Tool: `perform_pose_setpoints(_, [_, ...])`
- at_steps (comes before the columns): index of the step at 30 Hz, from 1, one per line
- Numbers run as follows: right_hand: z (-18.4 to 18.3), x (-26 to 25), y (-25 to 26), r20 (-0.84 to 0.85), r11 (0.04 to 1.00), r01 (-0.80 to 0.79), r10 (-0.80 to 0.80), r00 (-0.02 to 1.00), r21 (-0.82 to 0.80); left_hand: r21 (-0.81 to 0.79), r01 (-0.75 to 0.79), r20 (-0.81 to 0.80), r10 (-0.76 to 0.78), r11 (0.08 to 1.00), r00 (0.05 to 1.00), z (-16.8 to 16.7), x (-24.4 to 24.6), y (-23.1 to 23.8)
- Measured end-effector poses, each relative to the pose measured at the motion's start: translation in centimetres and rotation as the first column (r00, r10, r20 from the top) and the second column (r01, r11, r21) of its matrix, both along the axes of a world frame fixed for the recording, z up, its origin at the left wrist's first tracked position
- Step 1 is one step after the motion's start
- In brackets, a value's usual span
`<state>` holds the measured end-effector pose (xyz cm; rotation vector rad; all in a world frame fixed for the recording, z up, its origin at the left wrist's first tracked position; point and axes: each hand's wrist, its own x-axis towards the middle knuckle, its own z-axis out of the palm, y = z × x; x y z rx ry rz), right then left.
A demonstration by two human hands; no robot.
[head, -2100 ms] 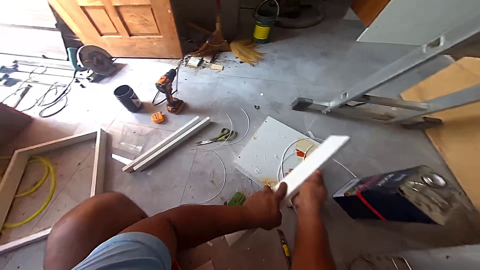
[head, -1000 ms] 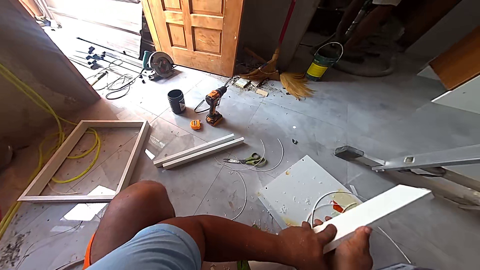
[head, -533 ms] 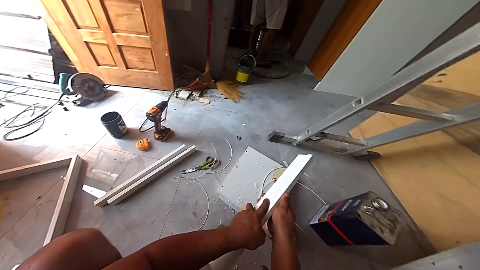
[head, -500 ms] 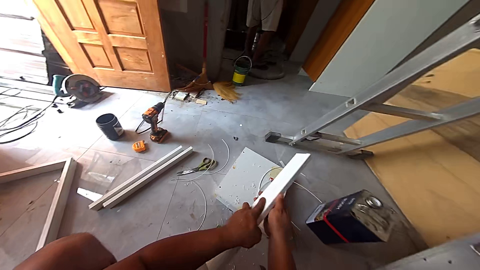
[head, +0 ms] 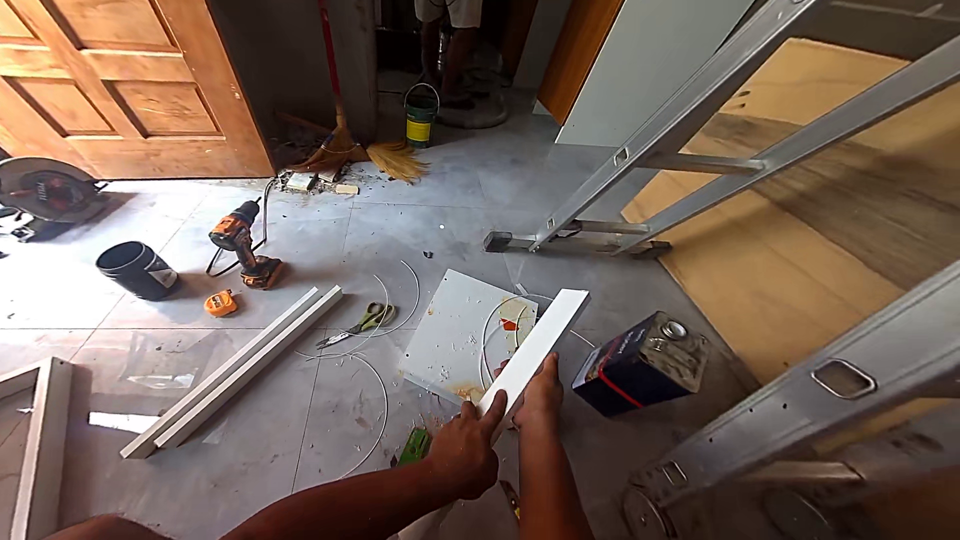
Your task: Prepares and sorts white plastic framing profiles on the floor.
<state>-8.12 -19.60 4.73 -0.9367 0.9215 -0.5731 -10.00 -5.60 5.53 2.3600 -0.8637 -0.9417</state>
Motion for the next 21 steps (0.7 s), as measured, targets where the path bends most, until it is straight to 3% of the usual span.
perform_pose_setpoints(5, [-1.4, 0.1, 0.7, 0.045, 0.99, -0.054, 0.061, 0.997, -0.134, -0.104, -0.053, -0.03, 0.05, 0.993, 0.998, -1.9, 0.9, 0.2])
perform_pose_setpoints(10, [-3.8, 0.2, 1.6, 0.098, 0.878, -0.358, 0.406, 0.909, -0.317, -0.292, -0.219, -0.111, 0.195, 0.931, 0.975, -3.1, 3.4, 0.9])
perform_pose_setpoints(12, [-4.3, -0.1, 0.1, -0.137, 0.773, -0.518, 0.505, 0.852, -0.366, -0.289, -0.319, -0.146, 0.287, 0.903, 0.947, -3.4, 5.4, 1.2])
perform_pose_setpoints(14, [-5.6, -0.6, -2.4, -0.454, 0.691, -0.583, 0.393, 0.8, -0.429, -0.21, -0.403, -0.119, 0.386, 0.891, 0.915, -3.7, 7.9, 2.0])
perform_pose_setpoints(16, [-7.7, -1.7, -5.3, -0.677, 0.679, -0.606, 0.215, 0.704, -0.415, -0.153, -0.472, -0.072, 0.466, 0.868, 0.882, -4.2, 10.1, 3.2])
perform_pose_setpoints(18, [-9.1, -3.0, -7.5, -0.809, 0.699, -0.625, 0.114, 0.577, -0.348, -0.128, -0.523, -0.024, 0.525, 0.842, 0.851, -5.3, 11.8, 4.4])
perform_pose_setpoints(21, [-11.3, -4.7, -9.5, -0.876, 0.721, -0.649, 0.125, 0.466, -0.243, -0.11, -0.586, 0.012, 0.591, 0.803, 0.807, -7.3, 12.8, 5.6])
